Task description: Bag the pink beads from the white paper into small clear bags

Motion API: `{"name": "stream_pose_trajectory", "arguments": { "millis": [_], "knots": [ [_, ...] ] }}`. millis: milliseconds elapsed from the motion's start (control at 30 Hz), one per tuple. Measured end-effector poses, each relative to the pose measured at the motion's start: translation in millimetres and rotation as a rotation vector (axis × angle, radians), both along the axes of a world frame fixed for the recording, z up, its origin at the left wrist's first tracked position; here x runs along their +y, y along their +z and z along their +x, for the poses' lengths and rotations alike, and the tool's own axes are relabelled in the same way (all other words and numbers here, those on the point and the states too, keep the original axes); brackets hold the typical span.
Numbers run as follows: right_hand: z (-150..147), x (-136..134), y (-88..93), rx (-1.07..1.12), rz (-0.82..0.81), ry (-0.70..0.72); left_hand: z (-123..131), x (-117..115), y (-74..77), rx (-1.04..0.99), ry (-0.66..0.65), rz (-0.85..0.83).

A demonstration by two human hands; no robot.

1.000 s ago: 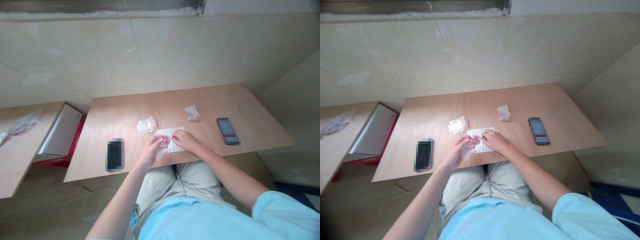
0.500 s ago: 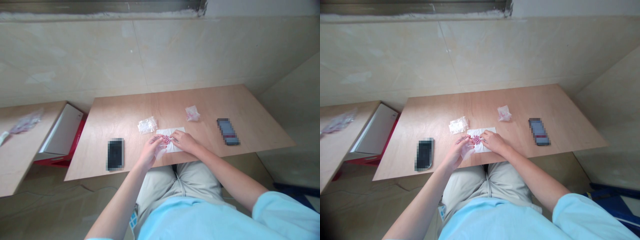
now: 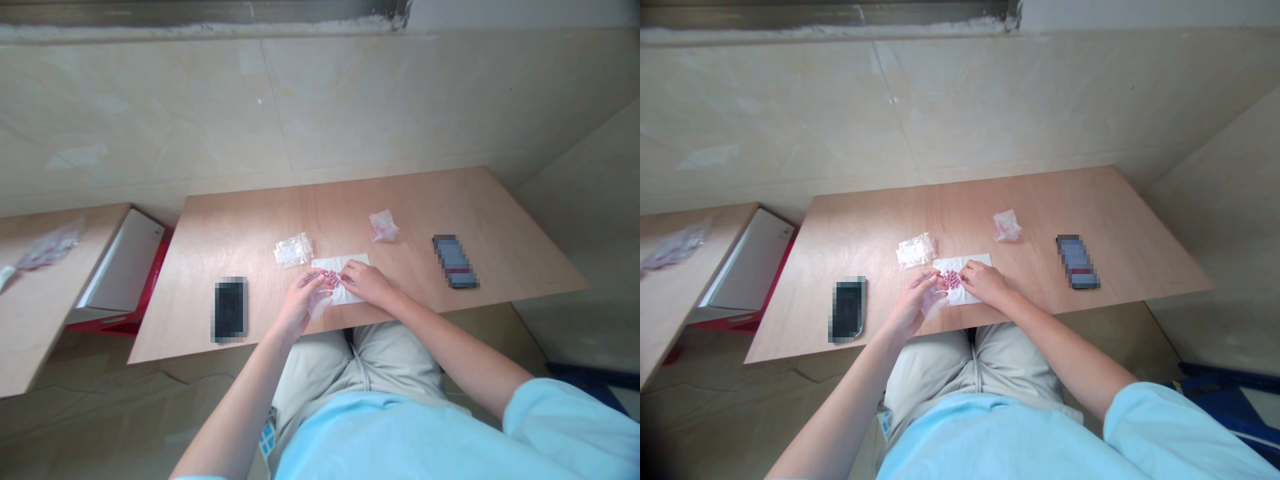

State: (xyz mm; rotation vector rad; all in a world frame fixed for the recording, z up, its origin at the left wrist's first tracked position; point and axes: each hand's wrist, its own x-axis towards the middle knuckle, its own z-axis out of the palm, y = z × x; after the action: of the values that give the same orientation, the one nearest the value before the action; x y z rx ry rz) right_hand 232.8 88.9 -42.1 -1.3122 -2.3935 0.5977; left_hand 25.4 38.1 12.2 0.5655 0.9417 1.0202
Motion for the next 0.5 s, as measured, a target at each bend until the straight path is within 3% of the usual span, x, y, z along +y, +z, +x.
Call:
{"name": "stream_pose_trajectory", "arguments": {
  "millis": [167, 300, 400, 500],
  "knots": [
    [-3, 7, 9.1, 0.389, -0.138, -0.163, 1, 0, -4.8, 0.065, -0.035, 0.060],
    [-11, 0, 40.5, 0.726, -0.256, -0.285, 5, -4, -8.6, 0.177, -0.124, 0.135],
    [-17, -16, 67.8, 0.696, -0.257, -0.105, 9, -7, -6.8, 0.201, -0.181, 0.163],
    [-17, -24, 76.5, 0.614, -0.233, 0.042, 9, -7, -4.9, 0.185, -0.210, 0.176]
  ]
}}
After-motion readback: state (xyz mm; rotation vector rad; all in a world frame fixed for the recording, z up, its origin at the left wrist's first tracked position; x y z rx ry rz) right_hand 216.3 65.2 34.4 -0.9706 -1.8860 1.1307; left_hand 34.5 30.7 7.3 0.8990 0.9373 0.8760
